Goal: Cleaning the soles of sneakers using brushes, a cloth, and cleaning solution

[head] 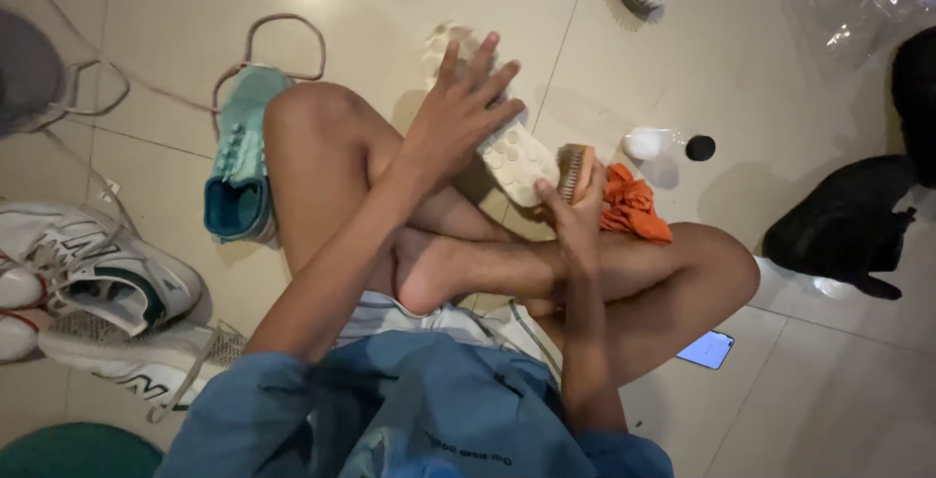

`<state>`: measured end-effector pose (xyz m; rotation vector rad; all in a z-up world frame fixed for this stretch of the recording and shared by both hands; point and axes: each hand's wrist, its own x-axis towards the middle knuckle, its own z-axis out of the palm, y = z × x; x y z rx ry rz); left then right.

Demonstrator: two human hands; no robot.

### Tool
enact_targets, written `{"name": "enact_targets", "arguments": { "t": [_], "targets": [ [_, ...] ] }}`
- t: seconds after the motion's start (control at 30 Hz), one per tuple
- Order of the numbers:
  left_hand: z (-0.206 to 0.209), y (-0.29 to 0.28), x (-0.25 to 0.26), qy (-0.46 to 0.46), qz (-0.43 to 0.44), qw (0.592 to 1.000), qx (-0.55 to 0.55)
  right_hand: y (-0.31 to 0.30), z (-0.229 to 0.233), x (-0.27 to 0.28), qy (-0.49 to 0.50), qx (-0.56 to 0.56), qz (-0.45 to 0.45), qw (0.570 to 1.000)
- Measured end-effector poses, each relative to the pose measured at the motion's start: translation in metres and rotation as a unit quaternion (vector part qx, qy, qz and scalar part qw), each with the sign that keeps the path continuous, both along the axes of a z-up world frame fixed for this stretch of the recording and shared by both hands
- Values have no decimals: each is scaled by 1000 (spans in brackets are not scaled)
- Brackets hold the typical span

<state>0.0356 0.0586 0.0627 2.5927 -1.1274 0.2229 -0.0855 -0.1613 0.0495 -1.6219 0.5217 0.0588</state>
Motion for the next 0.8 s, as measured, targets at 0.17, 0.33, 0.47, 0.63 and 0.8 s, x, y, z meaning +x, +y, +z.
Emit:
{"name": "enact_targets", "arguments": {
  "t": [0.17,0.33,0.47,0.63,0.8],
  "targets": [
    [26,5,0,-4,14,1000,-23,12,-9,-13,18,200,-71,977],
    [-6,-11,-32,304,264,849,-342,51,-20,-31,6,274,-106,956],
    [-11,-14,-39,543,316,743,-232,65,-14,-38,-12,214,-116,970],
    [3,-18,-41,567,268,715,-309,60,-11,-44,-54,131,-117,983],
    [40,-8,-61,644,267,633,-337,64,18,-41,-76,33,-134,987]
  ]
}}
